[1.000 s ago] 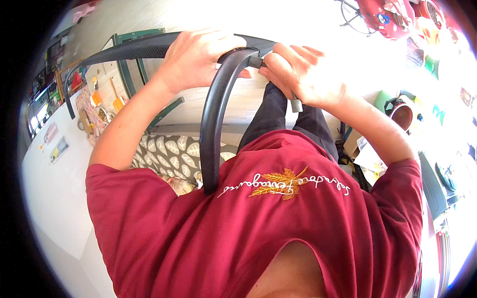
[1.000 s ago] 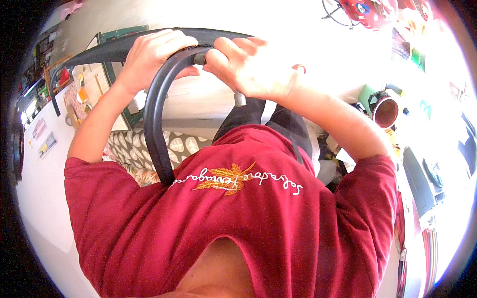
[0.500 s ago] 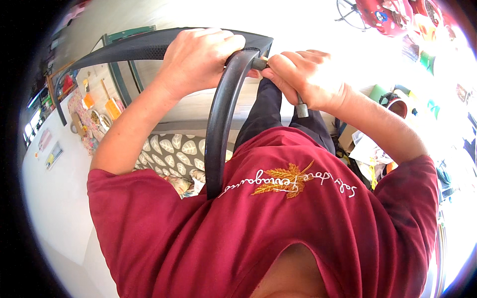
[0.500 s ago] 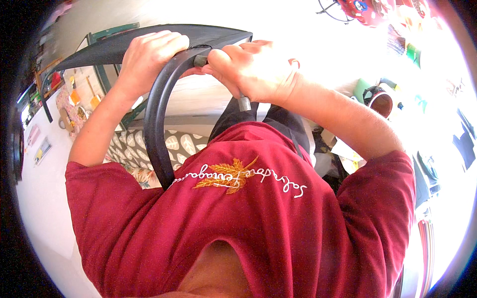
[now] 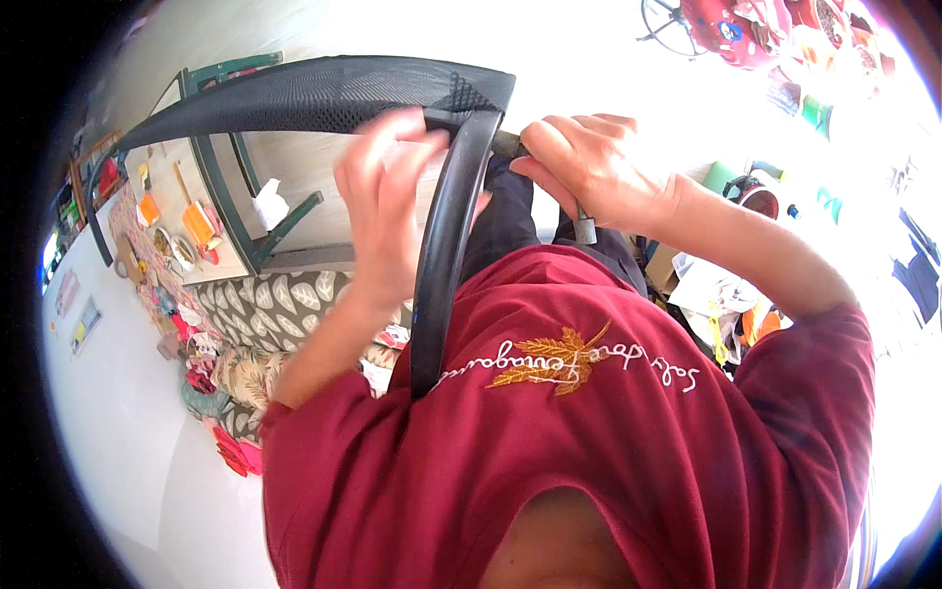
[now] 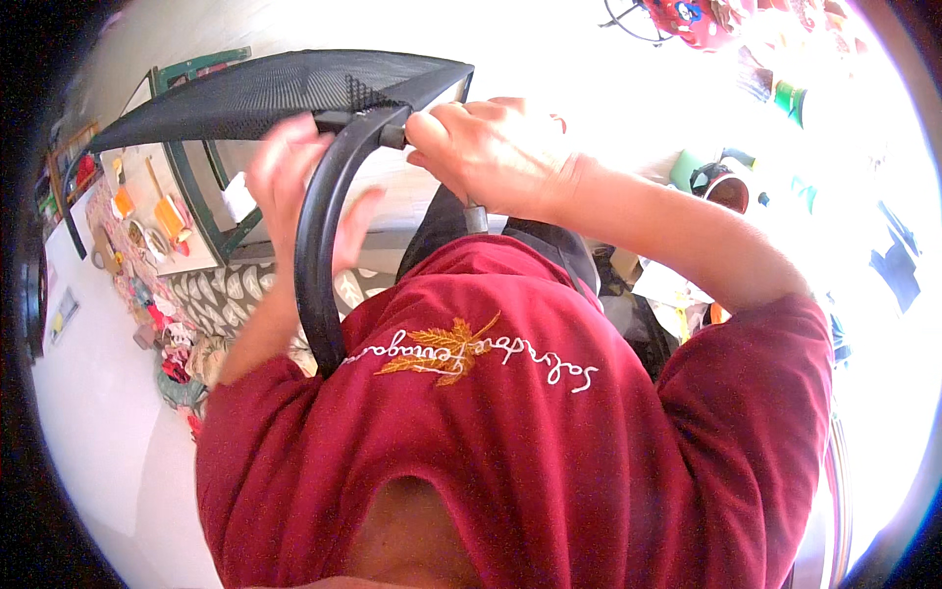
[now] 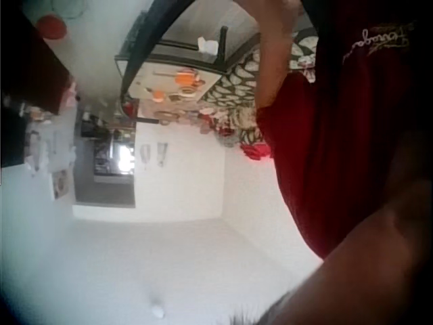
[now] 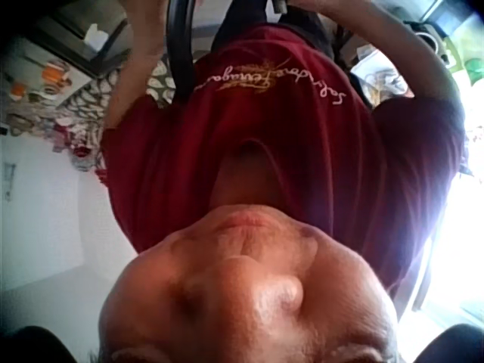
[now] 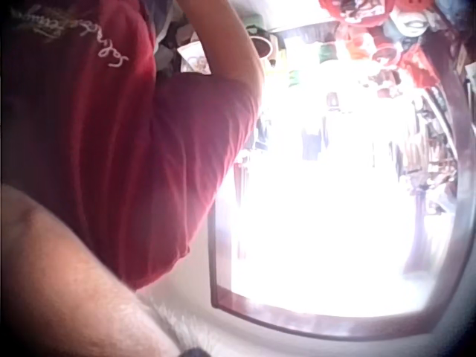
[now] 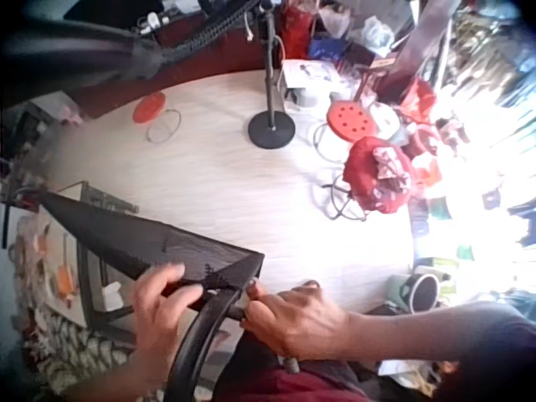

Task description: The person assembles a mesh chair frame. They use an Allen key to insert and tighten screws into the metal support bars while holding the mesh panel in place.

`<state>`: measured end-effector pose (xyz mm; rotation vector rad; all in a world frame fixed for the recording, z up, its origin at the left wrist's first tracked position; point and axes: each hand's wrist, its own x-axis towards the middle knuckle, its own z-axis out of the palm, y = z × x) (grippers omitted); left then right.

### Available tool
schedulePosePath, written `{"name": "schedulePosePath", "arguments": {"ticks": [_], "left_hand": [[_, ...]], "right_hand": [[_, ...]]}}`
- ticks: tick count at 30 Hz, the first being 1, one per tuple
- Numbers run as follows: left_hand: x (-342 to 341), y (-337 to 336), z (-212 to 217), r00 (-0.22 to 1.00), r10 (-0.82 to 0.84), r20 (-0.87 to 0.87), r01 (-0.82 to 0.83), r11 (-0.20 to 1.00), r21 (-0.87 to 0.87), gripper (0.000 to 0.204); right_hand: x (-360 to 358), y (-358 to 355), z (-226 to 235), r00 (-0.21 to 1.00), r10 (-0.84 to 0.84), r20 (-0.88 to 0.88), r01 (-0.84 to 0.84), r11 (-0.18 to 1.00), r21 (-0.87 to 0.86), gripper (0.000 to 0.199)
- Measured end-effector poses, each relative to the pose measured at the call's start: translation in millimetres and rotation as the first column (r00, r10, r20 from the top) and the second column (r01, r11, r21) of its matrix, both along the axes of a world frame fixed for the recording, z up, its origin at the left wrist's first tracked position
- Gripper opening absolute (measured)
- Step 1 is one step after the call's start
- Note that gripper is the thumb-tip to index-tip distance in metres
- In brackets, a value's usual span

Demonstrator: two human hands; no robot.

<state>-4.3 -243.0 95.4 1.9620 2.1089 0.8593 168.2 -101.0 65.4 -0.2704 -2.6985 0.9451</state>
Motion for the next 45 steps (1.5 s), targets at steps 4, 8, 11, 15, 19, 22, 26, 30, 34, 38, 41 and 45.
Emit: {"name": "schedulePosePath", "arguments": {"ticks": [4, 8, 11, 15, 19, 22, 26, 30, 34, 38, 41, 45], "left_hand": [[58, -40, -10, 0.364, 0.317, 0.876, 0.338, 0.831, -0.441, 0.037], [85, -9, -18, -0.416, 0.401, 0.816, 0.31, 0.906, -0.288, 0.033], [98, -5, -12, -0.568, 0.429, 0.702, 0.381, 0.893, -0.238, 0.046], [103, -10, -13, -0.602, 0.478, 0.64, 0.415, 0.872, -0.261, 0.048], [87, -15, -8, -0.553, 0.526, 0.646, 0.472, 0.837, -0.276, 0.047], [88, -10, -10, -0.576, 0.399, 0.714, 0.391, 0.901, -0.188, 0.042], [101, 7, -9, -0.589, 0.441, 0.677, 0.433, 0.88, -0.196, 0.04], [96, 24, -9, -0.529, 0.521, 0.67, 0.505, 0.828, -0.244, 0.042], [84, 5, -14, -0.456, 0.528, 0.716, 0.552, 0.799, -0.239, 0.042], [75, 0, -13, -0.418, 0.505, 0.755, 0.556, 0.8, -0.227, 0.045], [75, 11, -10, -0.315, 0.468, 0.825, 0.554, 0.797, -0.24, 0.043], [78, 16, -5, -0.32, 0.482, 0.816, 0.522, 0.808, -0.272, 0.037]], "right_hand": [[1, 10, -1, 0.981, 0.188, 0.056, -0.186, 0.982, -0.043, 0.028], [-10, 22, 2, 0.924, 0.364, 0.115, -0.359, 0.931, -0.067, 0.027], [-7, 11, 0, 0.93, 0.338, 0.144, -0.327, 0.94, -0.094, 0.025], [-3, -5, -4, 0.961, 0.251, 0.113, -0.238, 0.964, -0.118, 0.026], [-3, 0, 0, 0.976, 0.199, 0.09, -0.184, 0.971, -0.15, 0.028], [-4, 6, 5, 0.984, 0.151, 0.096, -0.134, 0.979, -0.156, 0.025], [-8, 22, -3, 0.962, 0.268, -0.04, -0.267, 0.963, 0.04, 0.029], [-17, 29, -10, 0.935, 0.309, -0.174, -0.284, 0.946, 0.153, 0.029], [-7, 7, -7, 0.983, 0.117, -0.138, -0.115, 0.993, 0.017, 0.03], [-2, -6, -13, 0.973, -0.141, -0.181, 0.135, 0.99, -0.044, 0.026], [1, 6, -9, 0.97, -0.152, -0.192, 0.163, 0.986, 0.044, 0.023], [-1, 11, -17, 0.963, -0.11, -0.247, 0.108, 0.994, -0.022, 0.026]]}}
